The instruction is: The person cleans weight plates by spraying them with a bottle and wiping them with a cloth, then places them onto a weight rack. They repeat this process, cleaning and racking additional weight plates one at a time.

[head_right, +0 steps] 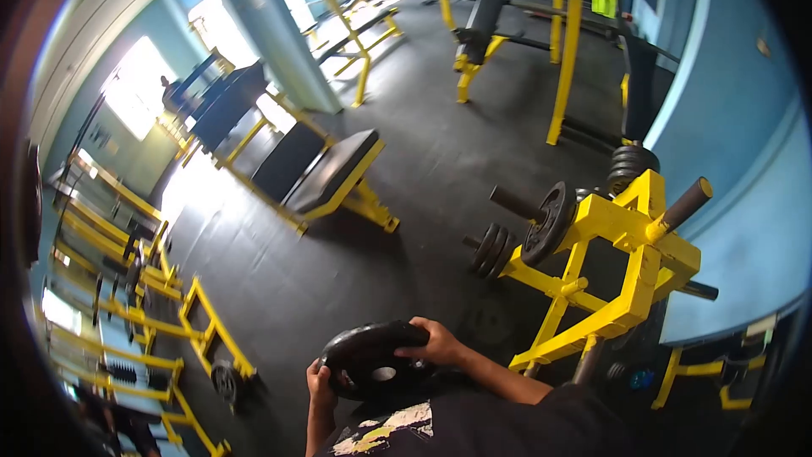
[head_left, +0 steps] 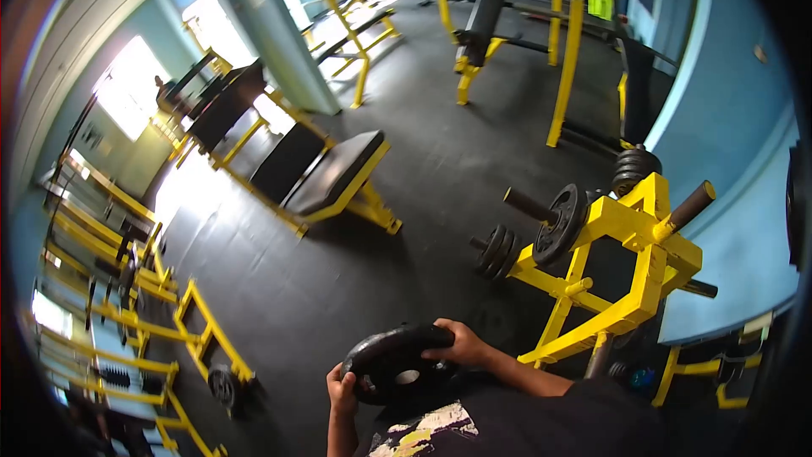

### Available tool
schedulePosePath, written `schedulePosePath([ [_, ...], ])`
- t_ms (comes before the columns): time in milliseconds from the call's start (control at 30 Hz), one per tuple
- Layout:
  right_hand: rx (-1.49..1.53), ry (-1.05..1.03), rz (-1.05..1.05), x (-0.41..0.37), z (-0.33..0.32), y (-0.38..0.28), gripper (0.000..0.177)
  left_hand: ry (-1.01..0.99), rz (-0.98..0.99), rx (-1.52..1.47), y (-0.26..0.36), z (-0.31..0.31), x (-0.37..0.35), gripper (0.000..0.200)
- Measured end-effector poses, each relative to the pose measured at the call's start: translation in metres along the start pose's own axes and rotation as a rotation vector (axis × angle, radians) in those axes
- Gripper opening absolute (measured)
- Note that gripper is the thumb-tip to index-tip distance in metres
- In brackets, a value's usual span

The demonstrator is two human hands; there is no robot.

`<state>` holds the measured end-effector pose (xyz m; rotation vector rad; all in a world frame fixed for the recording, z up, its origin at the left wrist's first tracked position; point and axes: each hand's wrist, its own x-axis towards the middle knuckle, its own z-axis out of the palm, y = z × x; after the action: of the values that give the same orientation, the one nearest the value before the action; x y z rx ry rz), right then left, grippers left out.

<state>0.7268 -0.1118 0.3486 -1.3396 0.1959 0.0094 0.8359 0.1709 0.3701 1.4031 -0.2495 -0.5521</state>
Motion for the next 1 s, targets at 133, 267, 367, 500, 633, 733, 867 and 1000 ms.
schedulePosePath([
  [133,-0.102,0.31,-0.059,0.044,-0.016,-0.008,0.037,-0.202,-0.084,0.028,-0.027,-0.011,0.145,0.074],
  [267,-0.279,0.7,-0.074,0.078,-0.029,-0.018,0.04,-0.512,-0.188,0.058,-0.026,0.011,0.261,0.078],
  [367,-0.359,0.974,-0.159,0.089,-0.036,-0.031,0.044,-0.672,-0.176,0.078,-0.035,0.053,0.334,0.077],
  [500,-0.383,1.323,-0.2,0.097,-0.039,-0.053,0.046,-0.838,-0.304,0.251,-0.076,0.106,0.431,0.056],
  [633,-0.319,1.566,-0.258,0.112,-0.068,-0.035,0.044,-1.03,-0.027,0.329,-0.051,0.221,0.468,0.047],
  [733,-0.237,1.707,-0.204,0.123,-0.104,-0.043,0.044,-1.217,-0.305,0.378,-0.067,0.284,0.516,0.049],
  [867,-0.121,1.835,-0.139,0.136,-0.134,-0.041,0.046,-0.978,-0.316,0.561,-0.046,0.368,0.515,0.05],
  [1000,0.002,1.848,-0.096,0.141,-0.168,-0.026,0.051,-1.329,-0.301,0.584,-0.053,0.42,0.538,0.048],
])
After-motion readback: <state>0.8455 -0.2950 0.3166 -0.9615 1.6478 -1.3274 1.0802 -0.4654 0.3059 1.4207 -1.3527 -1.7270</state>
